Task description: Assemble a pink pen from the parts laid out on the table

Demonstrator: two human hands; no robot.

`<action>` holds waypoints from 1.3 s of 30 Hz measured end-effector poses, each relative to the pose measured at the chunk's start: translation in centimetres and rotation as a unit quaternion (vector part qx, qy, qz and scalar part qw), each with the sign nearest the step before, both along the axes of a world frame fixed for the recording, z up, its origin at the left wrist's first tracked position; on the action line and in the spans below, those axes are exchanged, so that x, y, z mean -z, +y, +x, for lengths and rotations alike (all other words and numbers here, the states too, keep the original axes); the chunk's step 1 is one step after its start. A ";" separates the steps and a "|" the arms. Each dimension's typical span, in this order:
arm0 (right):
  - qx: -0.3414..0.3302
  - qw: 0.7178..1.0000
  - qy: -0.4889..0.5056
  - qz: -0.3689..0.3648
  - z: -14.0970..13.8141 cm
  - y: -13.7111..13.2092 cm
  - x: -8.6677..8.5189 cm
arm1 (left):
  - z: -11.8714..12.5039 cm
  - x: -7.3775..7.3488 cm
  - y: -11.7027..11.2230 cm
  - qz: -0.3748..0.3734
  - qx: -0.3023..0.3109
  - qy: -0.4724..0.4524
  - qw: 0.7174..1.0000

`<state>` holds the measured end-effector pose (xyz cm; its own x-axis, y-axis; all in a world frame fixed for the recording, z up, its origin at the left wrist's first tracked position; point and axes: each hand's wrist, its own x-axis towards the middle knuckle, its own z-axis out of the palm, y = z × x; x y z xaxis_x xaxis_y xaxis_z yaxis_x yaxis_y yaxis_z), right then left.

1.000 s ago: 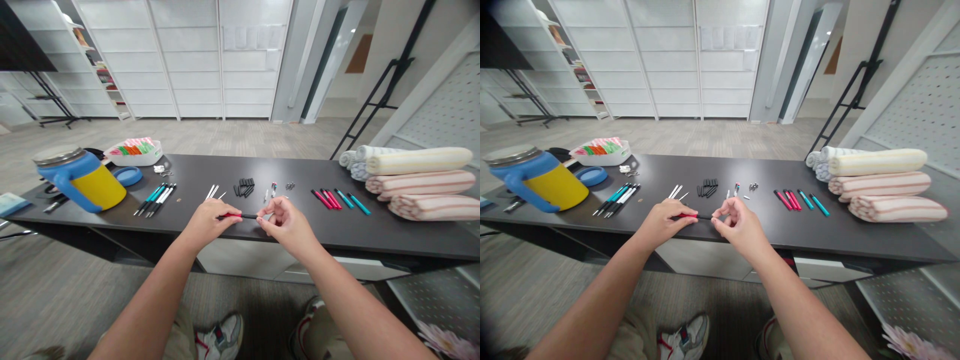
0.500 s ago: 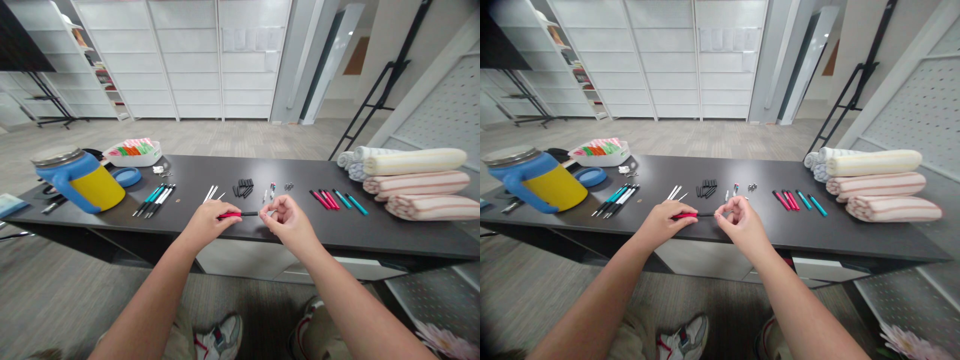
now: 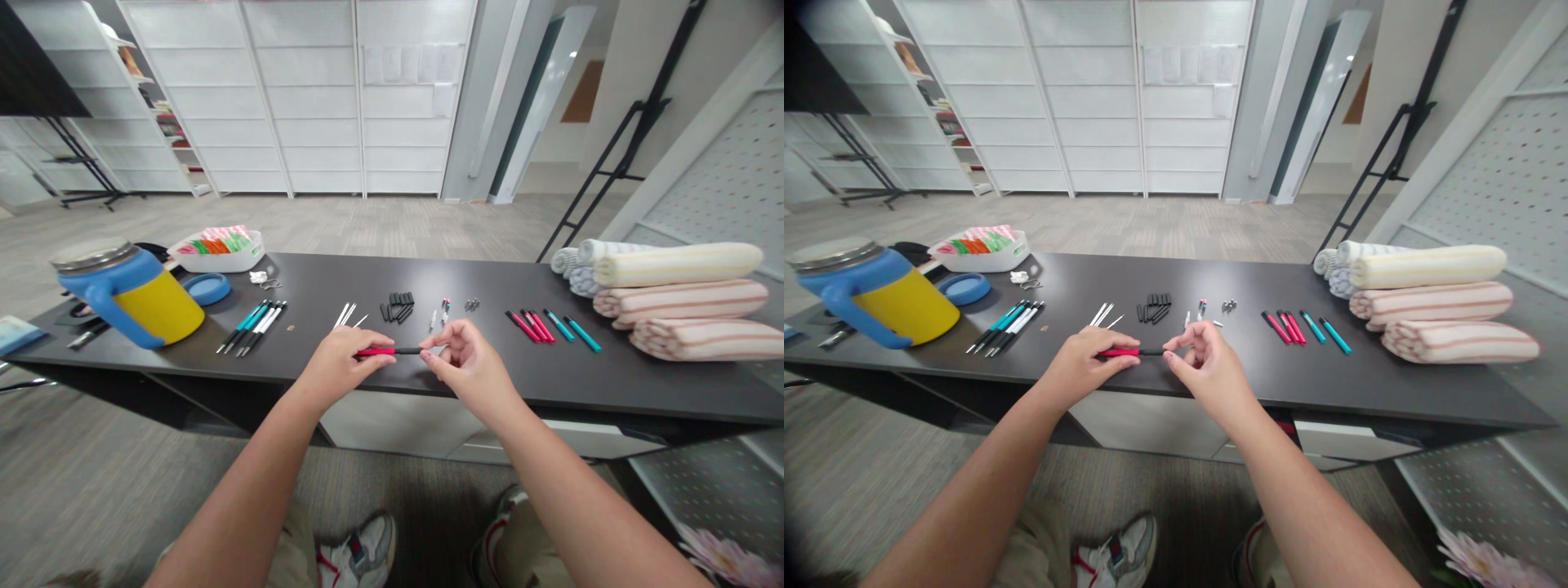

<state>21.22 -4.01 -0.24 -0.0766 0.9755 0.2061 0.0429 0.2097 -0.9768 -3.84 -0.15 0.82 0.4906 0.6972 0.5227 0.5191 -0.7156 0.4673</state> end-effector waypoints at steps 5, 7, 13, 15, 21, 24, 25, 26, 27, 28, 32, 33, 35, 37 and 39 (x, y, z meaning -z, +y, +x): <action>0.017 1.000 0.003 0.007 0.3 0.1 0.2 | -0.2 -0.2 0.0 -0.019 -0.008 -0.008 1.000; 0.023 1.000 -0.001 0.007 0.4 0.2 0.3 | -0.2 -0.4 -0.1 -0.022 0.007 -0.008 1.000; 0.029 0.999 0.005 -0.019 0.3 0.4 0.4 | -0.1 -0.6 -0.1 -0.045 0.023 -0.021 0.999; 0.031 0.999 0.013 -0.033 0.2 0.4 0.3 | -0.1 -0.6 -0.2 -0.055 0.022 -0.023 0.998; 0.039 0.997 0.036 -0.048 0.1 0.5 0.0 | 0.0 -0.7 -0.4 -0.092 0.008 -0.039 0.995; 0.046 0.998 0.035 -0.034 0.2 0.5 -0.1 | 0.0 -0.8 -0.4 -0.097 0.001 -0.043 0.994; 0.048 0.998 0.034 -0.032 0.2 0.4 -0.2 | 0.0 -0.8 -0.4 -0.095 0.000 -0.042 0.995; 0.049 0.998 0.033 -0.033 0.2 0.4 -0.3 | 0.0 -0.8 -0.4 -0.094 -0.001 -0.042 0.995; 0.050 0.998 0.033 -0.034 0.2 0.3 -0.3 | 0.0 -0.8 -0.4 -0.093 -0.001 -0.041 0.995; 0.050 0.998 0.033 -0.036 0.2 0.3 -0.4 | 0.0 -0.8 -0.4 -0.094 -0.002 -0.041 0.995; 0.048 0.998 0.027 -0.033 0.2 0.2 -0.2 | 0.0 -0.8 -0.3 -0.092 -0.002 -0.042 0.995; 0.046 0.998 0.024 -0.030 0.2 0.3 -0.1 | 0.0 -0.8 -0.3 -0.091 -0.002 -0.043 0.995; 0.041 0.999 0.019 -0.028 0.2 0.3 0.1 | 0.0 -0.9 -0.4 -0.089 -0.001 -0.044 0.995; 0.036 0.999 0.015 -0.029 0.2 0.3 0.1 | 0.0 -0.9 -0.4 -0.088 0.000 -0.043 0.995; 0.031 0.999 0.012 -0.033 0.2 0.3 0.0 | -0.1 -0.9 -0.4 -0.090 0.002 -0.042 0.995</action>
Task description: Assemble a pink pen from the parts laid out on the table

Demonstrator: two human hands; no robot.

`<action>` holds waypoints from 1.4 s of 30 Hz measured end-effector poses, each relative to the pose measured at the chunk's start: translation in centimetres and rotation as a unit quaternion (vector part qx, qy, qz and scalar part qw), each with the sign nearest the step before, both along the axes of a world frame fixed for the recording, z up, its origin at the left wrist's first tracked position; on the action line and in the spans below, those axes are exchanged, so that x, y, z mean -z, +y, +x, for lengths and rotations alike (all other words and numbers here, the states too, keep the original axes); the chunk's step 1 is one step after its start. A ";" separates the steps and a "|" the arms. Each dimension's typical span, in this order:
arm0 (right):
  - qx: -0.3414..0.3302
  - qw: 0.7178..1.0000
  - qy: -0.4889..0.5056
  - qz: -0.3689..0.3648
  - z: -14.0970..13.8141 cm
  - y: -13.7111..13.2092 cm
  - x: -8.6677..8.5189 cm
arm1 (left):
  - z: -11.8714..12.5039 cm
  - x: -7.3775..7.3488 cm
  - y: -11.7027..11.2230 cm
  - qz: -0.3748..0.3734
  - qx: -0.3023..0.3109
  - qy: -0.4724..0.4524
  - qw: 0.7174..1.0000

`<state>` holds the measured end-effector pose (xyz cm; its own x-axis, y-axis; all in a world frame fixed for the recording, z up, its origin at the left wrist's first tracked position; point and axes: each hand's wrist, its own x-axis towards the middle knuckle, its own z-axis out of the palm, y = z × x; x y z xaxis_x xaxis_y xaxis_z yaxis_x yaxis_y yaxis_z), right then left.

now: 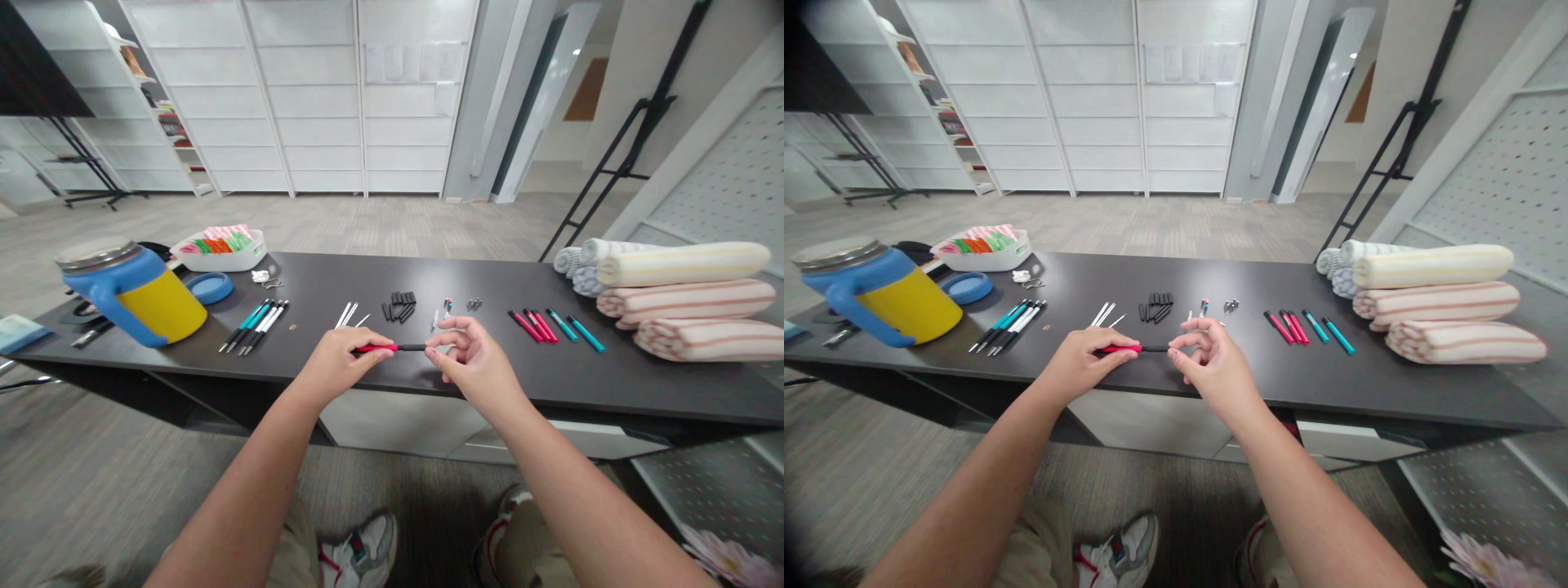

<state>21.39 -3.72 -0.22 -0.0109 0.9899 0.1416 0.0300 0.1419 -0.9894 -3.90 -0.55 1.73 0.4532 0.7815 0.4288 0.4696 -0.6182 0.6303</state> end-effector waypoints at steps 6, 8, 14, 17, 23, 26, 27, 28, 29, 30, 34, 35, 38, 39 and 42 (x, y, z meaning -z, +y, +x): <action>-0.015 1.000 -0.006 -0.018 -0.1 -0.3 -0.6 | -0.1 0.1 0.1 -0.010 0.013 -0.004 1.000; -0.015 1.000 -0.006 -0.023 -0.2 -0.3 -0.6 | -0.1 0.2 0.2 -0.013 0.014 -0.008 1.000; -0.006 0.999 -0.011 -0.030 -0.3 -0.1 -0.6 | -0.1 0.4 0.3 -0.018 0.016 -0.006 1.000; -0.011 0.999 -0.015 -0.032 -0.3 0.0 -0.4 | -0.1 0.5 0.3 -0.016 0.011 -0.002 1.000; -0.017 0.999 -0.014 -0.030 -0.4 0.1 -0.2 | 0.0 0.5 0.4 -0.020 0.013 -0.010 1.000; -0.024 0.999 -0.008 -0.027 -0.5 0.1 -0.3 | 0.0 0.4 0.3 -0.034 0.012 -0.021 0.999; -0.025 0.999 -0.008 -0.026 -0.6 0.1 -0.4 | 0.0 0.3 0.3 -0.036 0.012 -0.023 0.999; -0.024 0.999 -0.010 -0.025 -0.7 0.1 -0.5 | 0.1 0.3 0.2 -0.036 0.012 -0.025 0.999; -0.021 0.999 -0.014 -0.026 -0.7 0.1 -0.6 | 0.1 0.2 0.2 -0.035 0.012 -0.025 0.999; -0.019 0.999 -0.019 -0.026 -0.8 0.1 -0.6 | 0.1 0.2 0.2 -0.035 0.012 -0.024 0.999; -0.021 0.998 -0.050 -0.018 -0.9 0.0 -0.6 | 0.1 0.1 0.2 -0.031 0.012 -0.016 0.999; -0.023 0.998 -0.058 -0.013 -1.0 0.0 -0.5 | 0.1 0.1 0.2 -0.028 0.013 -0.014 0.999; -0.026 0.997 -0.074 -0.001 -1.0 0.1 -0.4 | 0.2 0.0 0.2 -0.023 0.018 -0.011 1.000; -0.026 0.997 -0.075 0.001 -1.1 0.1 -0.4 | 0.2 -0.1 0.1 -0.022 0.018 -0.011 1.000; -0.026 0.997 -0.076 0.000 -1.2 0.1 -0.5 | 0.2 -0.2 0.1 -0.021 0.019 -0.012 1.000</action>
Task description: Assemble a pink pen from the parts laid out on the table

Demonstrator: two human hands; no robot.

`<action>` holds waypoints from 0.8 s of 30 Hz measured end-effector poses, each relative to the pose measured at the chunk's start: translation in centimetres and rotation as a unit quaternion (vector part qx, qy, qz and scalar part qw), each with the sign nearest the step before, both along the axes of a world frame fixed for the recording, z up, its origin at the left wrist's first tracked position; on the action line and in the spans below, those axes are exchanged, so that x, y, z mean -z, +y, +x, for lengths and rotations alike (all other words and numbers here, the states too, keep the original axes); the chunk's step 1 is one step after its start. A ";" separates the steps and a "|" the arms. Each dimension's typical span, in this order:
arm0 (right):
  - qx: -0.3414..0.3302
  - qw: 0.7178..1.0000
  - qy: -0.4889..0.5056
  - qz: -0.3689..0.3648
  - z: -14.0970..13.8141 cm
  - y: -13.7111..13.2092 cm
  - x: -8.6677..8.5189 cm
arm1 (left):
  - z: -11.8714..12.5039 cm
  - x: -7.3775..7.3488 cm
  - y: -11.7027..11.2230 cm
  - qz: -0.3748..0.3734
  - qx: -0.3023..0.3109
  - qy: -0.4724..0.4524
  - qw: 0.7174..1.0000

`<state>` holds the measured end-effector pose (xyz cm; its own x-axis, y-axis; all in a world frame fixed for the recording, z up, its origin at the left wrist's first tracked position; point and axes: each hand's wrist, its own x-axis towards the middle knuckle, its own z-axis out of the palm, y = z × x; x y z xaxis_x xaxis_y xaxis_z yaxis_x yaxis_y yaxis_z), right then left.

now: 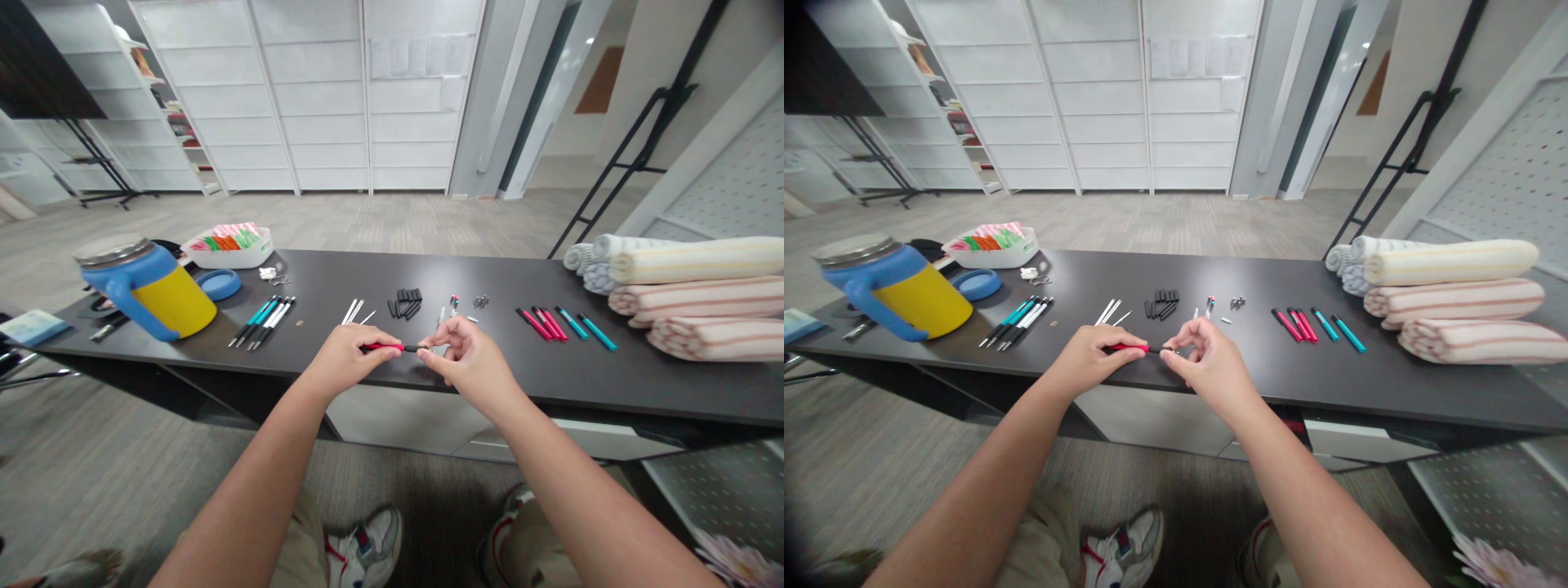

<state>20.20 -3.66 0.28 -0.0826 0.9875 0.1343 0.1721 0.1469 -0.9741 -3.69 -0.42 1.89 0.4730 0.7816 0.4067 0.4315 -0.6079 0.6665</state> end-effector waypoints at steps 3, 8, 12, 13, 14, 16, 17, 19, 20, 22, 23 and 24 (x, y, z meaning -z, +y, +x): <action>0.000 1.000 -0.001 -0.001 -0.1 0.0 0.0 | 0.0 0.1 0.1 -0.001 -0.001 0.003 1.000; -0.001 1.000 0.000 -0.001 -0.3 0.1 0.0 | -0.1 0.3 0.1 -0.005 0.001 0.003 1.000; 0.001 1.000 0.009 -0.003 -0.6 0.2 0.0 | -0.2 0.3 0.1 -0.003 -0.001 0.002 1.000; 0.001 1.000 0.010 -0.002 -0.6 0.2 0.1 | -0.2 0.4 0.1 -0.002 -0.001 0.003 1.000; 0.001 1.000 0.008 -0.001 -0.6 0.2 0.1 | -0.2 0.4 0.1 -0.002 -0.001 0.005 1.000; 0.001 1.000 0.004 0.002 -0.7 0.3 0.1 | -0.2 0.4 0.1 -0.002 -0.001 0.006 1.000; 0.001 1.000 0.002 0.004 -0.7 0.3 0.1 | -0.2 0.4 0.1 -0.003 0.000 0.004 1.000; 0.000 1.000 0.003 0.007 -0.8 0.3 0.0 | -0.2 0.4 0.1 -0.007 0.001 0.000 1.000; -0.002 1.000 0.005 0.008 -0.8 0.3 0.0 | -0.2 0.4 0.1 -0.009 0.002 -0.001 1.000; -0.005 1.000 0.008 0.009 -0.9 0.3 0.0 | -0.2 0.4 0.1 -0.010 0.003 -0.002 1.000; -0.005 1.000 0.008 0.009 -1.0 0.3 0.0 | -0.2 0.4 0.0 -0.010 0.003 -0.001 1.000; -0.004 1.000 0.008 0.010 -1.0 0.3 0.0 | -0.2 0.4 0.0 -0.010 0.004 -0.001 1.000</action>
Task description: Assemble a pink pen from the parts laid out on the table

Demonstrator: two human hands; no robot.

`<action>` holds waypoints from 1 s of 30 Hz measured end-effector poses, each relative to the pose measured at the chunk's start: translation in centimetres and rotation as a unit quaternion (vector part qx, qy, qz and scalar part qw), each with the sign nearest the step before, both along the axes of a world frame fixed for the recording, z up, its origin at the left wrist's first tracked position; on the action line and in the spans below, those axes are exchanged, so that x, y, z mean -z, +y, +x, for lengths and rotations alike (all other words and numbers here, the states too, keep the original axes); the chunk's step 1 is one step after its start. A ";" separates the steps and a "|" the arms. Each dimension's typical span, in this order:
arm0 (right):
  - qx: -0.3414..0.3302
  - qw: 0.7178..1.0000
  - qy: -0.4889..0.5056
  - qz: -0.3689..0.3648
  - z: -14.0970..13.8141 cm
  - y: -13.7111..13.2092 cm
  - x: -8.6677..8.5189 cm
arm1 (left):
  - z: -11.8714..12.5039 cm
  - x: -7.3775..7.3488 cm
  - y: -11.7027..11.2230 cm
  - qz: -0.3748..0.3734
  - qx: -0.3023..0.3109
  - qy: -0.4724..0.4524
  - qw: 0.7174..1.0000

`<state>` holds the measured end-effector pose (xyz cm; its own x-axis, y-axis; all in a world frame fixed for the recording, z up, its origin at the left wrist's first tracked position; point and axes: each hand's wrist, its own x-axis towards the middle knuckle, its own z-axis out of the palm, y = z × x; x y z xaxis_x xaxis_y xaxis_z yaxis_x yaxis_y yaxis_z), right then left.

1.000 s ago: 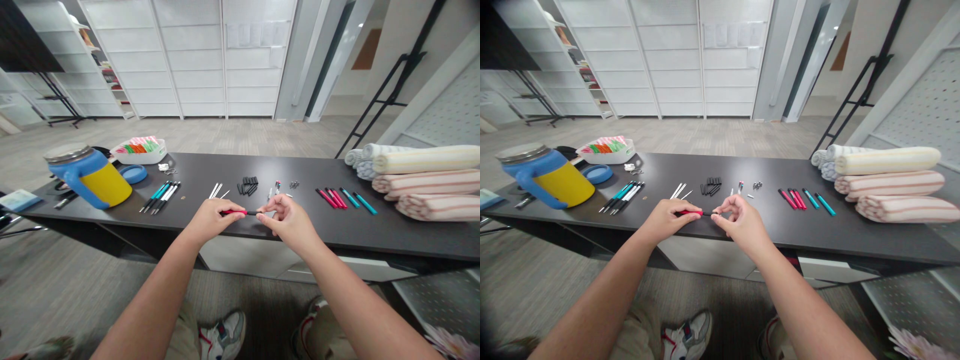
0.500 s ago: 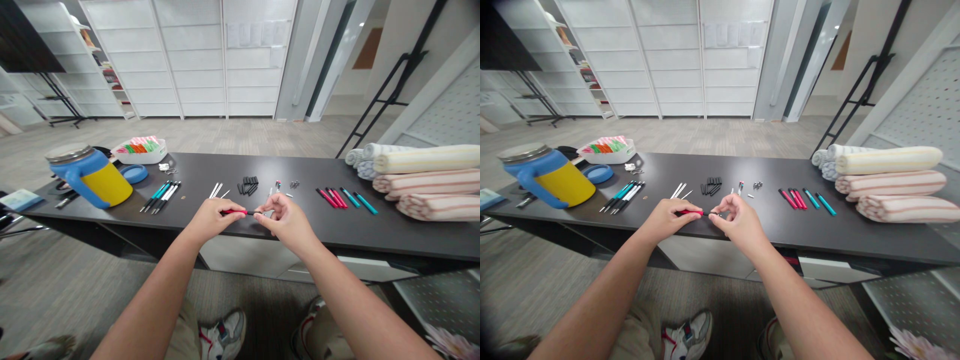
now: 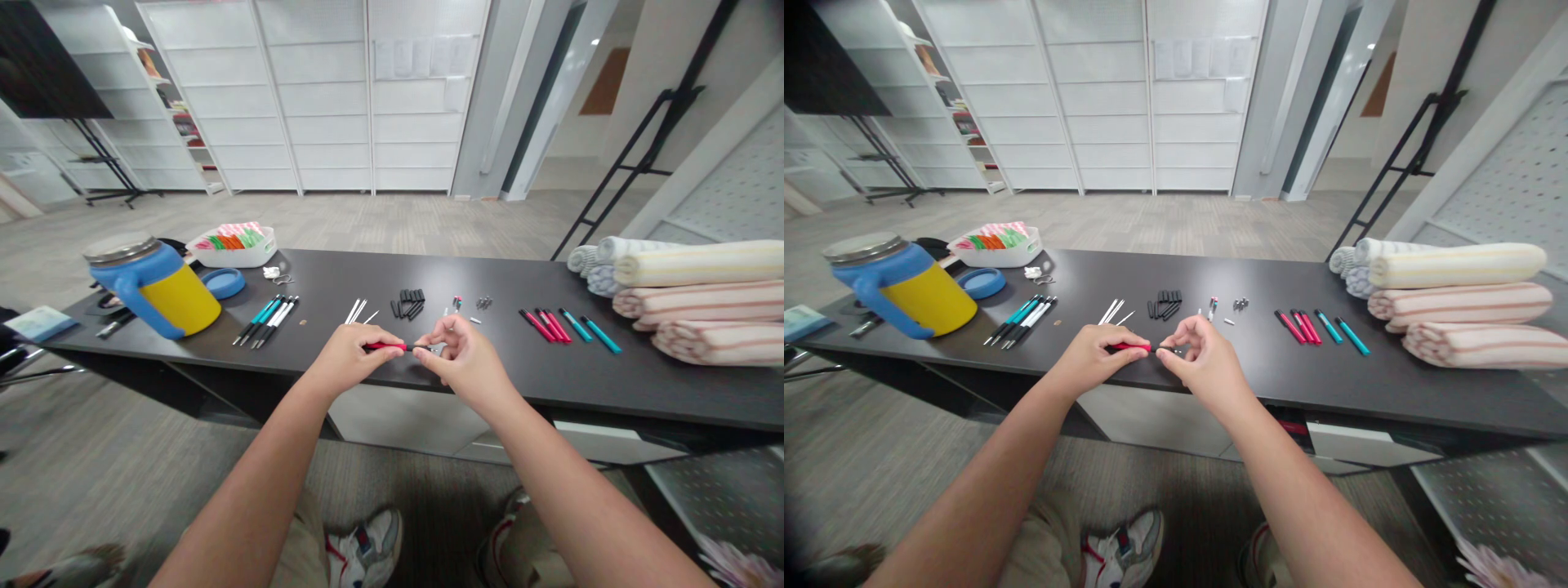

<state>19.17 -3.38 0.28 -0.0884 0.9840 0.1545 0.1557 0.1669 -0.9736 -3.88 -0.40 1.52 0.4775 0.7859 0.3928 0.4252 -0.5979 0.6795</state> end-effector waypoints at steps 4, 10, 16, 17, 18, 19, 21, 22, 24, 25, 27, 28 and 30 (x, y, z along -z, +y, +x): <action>0.002 1.000 -0.002 -0.002 -0.1 0.0 0.1 | 0.1 -0.1 0.0 0.000 0.002 -0.001 1.000; -0.001 1.000 -0.008 -0.008 -0.2 -0.1 -0.1 | 0.2 -0.1 0.0 0.004 0.002 -0.001 1.000; 0.002 1.000 -0.020 0.003 -0.3 0.0 0.1 | 0.0 0.0 0.1 0.008 -0.001 0.007 1.000; 0.001 1.000 -0.023 0.006 -0.3 -0.1 0.1 | -0.1 0.0 0.0 0.009 0.001 0.010 1.000; 0.000 1.000 -0.026 0.010 -0.3 -0.2 0.1 | -0.1 0.0 0.0 0.009 0.005 0.014 1.000; -0.003 0.999 -0.030 0.014 -0.2 -0.3 -0.1 | -0.1 -0.1 0.0 0.010 0.010 0.016 1.000; -0.004 0.999 -0.041 0.029 0.2 -0.5 -0.8 | -0.2 -0.2 0.0 0.009 0.012 0.014 1.000; 0.005 0.998 -0.054 0.045 0.6 -0.5 -1.2 | -0.3 -0.2 0.0 0.005 0.007 0.007 1.000; 0.059 0.987 -0.110 0.097 1.9 -0.4 -2.0 | -0.5 0.0 0.1 -0.011 -0.020 -0.026 0.999; 0.104 0.974 -0.156 0.130 2.9 -0.1 -2.3 | -0.5 0.2 0.2 -0.025 -0.039 -0.052 0.998; 0.207 0.922 -0.274 0.181 5.1 0.7 -2.5 | -0.7 0.6 0.5 -0.052 -0.070 -0.110 0.990; 0.235 0.894 -0.331 0.191 6.2 1.2 -2.3 | -0.7 0.7 0.6 -0.062 -0.079 -0.139 0.985; 0.263 0.849 -0.426 0.167 8.2 2.2 -1.6 | -0.8 0.9 0.9 -0.078 -0.082 -0.190 0.975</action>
<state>27.36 -1.18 1.88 0.1304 0.8351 0.5344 0.9189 0.1006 -0.3814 -4.65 0.46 0.61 0.1841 0.9040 0.3860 0.2049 -0.4193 0.8844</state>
